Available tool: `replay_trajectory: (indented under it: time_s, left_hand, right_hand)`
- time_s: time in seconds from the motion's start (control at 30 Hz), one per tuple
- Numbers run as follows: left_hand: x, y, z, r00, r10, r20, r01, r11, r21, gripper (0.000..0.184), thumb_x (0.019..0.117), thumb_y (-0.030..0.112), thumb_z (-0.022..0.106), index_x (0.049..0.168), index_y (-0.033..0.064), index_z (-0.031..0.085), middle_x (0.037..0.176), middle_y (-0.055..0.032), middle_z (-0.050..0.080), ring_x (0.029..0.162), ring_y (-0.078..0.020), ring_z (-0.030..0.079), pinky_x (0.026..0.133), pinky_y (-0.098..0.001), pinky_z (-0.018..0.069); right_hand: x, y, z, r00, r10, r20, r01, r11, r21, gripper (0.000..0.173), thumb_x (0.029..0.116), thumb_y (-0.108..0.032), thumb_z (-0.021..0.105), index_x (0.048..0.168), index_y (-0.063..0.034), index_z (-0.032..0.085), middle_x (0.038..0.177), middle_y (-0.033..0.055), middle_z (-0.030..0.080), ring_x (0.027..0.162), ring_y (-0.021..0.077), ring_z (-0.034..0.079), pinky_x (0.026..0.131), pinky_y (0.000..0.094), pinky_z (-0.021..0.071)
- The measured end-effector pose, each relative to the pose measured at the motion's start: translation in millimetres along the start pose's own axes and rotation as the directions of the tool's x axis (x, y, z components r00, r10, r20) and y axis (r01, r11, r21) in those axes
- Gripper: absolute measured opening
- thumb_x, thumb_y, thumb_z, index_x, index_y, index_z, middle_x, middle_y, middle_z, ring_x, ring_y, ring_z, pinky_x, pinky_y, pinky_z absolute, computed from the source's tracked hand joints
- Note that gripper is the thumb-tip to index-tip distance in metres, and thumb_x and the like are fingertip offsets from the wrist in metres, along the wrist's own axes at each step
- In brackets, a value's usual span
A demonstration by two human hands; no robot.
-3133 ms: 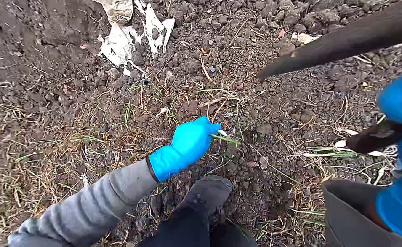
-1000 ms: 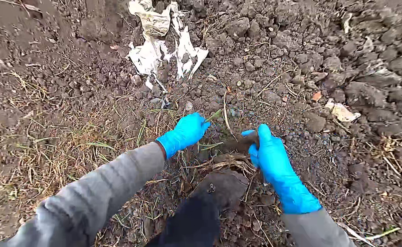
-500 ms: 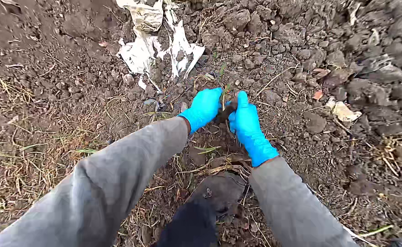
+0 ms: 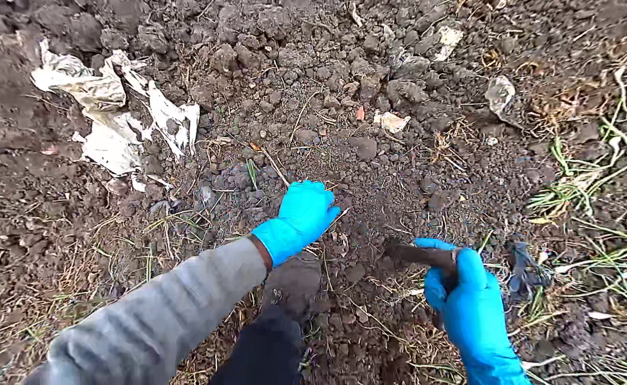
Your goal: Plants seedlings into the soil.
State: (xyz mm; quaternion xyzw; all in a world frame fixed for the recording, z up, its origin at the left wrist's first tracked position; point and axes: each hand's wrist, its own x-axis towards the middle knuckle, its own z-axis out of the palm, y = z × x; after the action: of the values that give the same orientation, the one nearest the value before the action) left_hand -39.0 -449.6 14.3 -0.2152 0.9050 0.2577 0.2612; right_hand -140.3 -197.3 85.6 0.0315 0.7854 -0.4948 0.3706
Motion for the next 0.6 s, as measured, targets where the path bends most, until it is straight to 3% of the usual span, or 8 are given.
replay_trajectory:
  time_s: [0.1, 0.17, 0.23, 0.3, 0.37, 0.47, 0.53, 0.6]
  left_hand:
    - [25.1, 39.6, 42.8, 0.969, -0.062, 0.24, 0.035, 0.993, 0.114, 0.032, 0.1006, 0.03, 0.063, 0.117, 0.0042, 0.072, 0.125, -0.0173, 0.068, 0.123, -0.0357, 0.061, 0.108, -0.0551, 0.0442]
    - [19.9, 42.3, 41.4, 0.965, -0.073, 0.252, 0.049, 0.994, 0.103, 0.021, 0.0995, 0.016, 0.062, 0.114, 0.0051, 0.072, 0.122, -0.0161, 0.069, 0.12, -0.0353, 0.063, 0.105, -0.0544, 0.0472]
    - [9.0, 26.8, 31.3, 0.983, -0.03, 0.182, 0.039, 0.998, -0.044, 0.022, 0.1052, 0.017, 0.055, 0.114, 0.0075, 0.073, 0.118, -0.014, 0.072, 0.116, -0.0324, 0.066, 0.104, -0.0533, 0.0486]
    - [0.5, 2.7, 11.7, 0.995, -0.09, 0.048, 0.1, 0.957, -0.274, 0.029, 0.1083, 0.022, 0.053, 0.121, 0.0091, 0.075, 0.116, -0.0125, 0.075, 0.112, -0.0296, 0.071, 0.102, -0.0534, 0.0522]
    - [-2.4, -23.0, -13.7, 0.969, -0.24, -0.065, 0.196, 0.899, -0.391, 0.028, 0.108, 0.025, 0.055, 0.121, 0.0118, 0.076, 0.111, -0.0103, 0.076, 0.103, -0.0254, 0.073, 0.098, -0.0508, 0.0549]
    - [-3.7, -63.3, -38.6, 0.918, -0.342, -0.201, 0.244, 0.886, -0.395, 0.027, 0.1074, 0.019, 0.055, 0.125, 0.0142, 0.075, 0.122, -0.0104, 0.072, 0.111, -0.0239, 0.07, 0.101, -0.0471, 0.0545]
    - [0.1, -85.9, -41.6, 0.911, -0.363, -0.197, 0.281, 0.894, -0.349, 0.029, 0.1071, 0.015, 0.053, 0.125, 0.0122, 0.075, 0.126, -0.0133, 0.07, 0.119, -0.0274, 0.067, 0.106, -0.05, 0.0505]
    - [-2.3, -99.4, -32.1, 0.919, -0.371, -0.132, 0.319, 0.899, -0.301, 0.028, 0.1061, 0.015, 0.054, 0.123, 0.0122, 0.077, 0.122, -0.0138, 0.072, 0.117, -0.029, 0.067, 0.104, -0.0519, 0.0516]
  right_hand:
    - [-11.3, -29.9, -7.8, 0.999, -0.036, 0.011, 0.033, 0.987, 0.157, 0.068, 0.1082, -0.046, 0.011, 0.114, -0.0129, 0.07, 0.049, -0.0057, 0.046, 0.036, 0.0038, 0.036, 0.035, 0.0209, 0.0328]
    - [-18.8, -62.1, -20.2, 0.98, -0.174, 0.098, 0.14, 0.948, 0.285, 0.069, 0.1049, -0.056, 0.013, 0.113, -0.0133, 0.067, 0.049, -0.0069, 0.045, 0.035, 0.0024, 0.037, 0.034, 0.0191, 0.0336]
    - [-16.9, -80.3, -24.9, 0.94, -0.3, 0.164, 0.23, 0.909, 0.347, 0.057, 0.1034, -0.055, 0.023, 0.115, -0.0177, 0.065, 0.049, -0.0082, 0.047, 0.035, 0.0019, 0.04, 0.034, 0.0188, 0.0372]
    - [2.8, -72.1, -8.6, 0.925, -0.355, 0.136, 0.32, 0.919, 0.229, 0.059, 0.1054, -0.05, 0.018, 0.114, -0.02, 0.068, 0.051, -0.0088, 0.047, 0.036, 0.0024, 0.039, 0.034, 0.0203, 0.0366]
    - [36.8, -33.6, 21.5, 0.936, -0.316, 0.155, 0.33, 0.941, -0.072, 0.065, 0.109, -0.051, 0.015, 0.115, -0.0166, 0.07, 0.054, -0.0048, 0.047, 0.039, 0.0087, 0.039, 0.036, 0.0281, 0.0369]
    - [80.4, -8.0, 59.5, 0.966, -0.017, 0.259, 0.111, 0.928, -0.356, 0.068, 0.1067, -0.064, 0.023, 0.113, -0.0183, 0.072, 0.057, 0.0025, 0.046, 0.044, 0.0173, 0.04, 0.042, 0.0373, 0.0372]
    - [81.3, -64.6, 65.0, 0.963, 0.024, 0.269, 0.048, 0.965, -0.257, 0.064, 0.1074, -0.062, 0.026, 0.115, -0.0185, 0.072, 0.054, -0.0017, 0.042, 0.04, 0.012, 0.033, 0.039, 0.0295, 0.0323]
    - [65.0, -138.0, 53.0, 0.951, -0.134, 0.277, 0.133, 0.991, 0.023, 0.053, 0.1121, -0.046, 0.025, 0.117, -0.0136, 0.067, 0.06, -0.0035, 0.05, 0.037, 0.006, 0.034, 0.034, 0.0213, 0.0314]
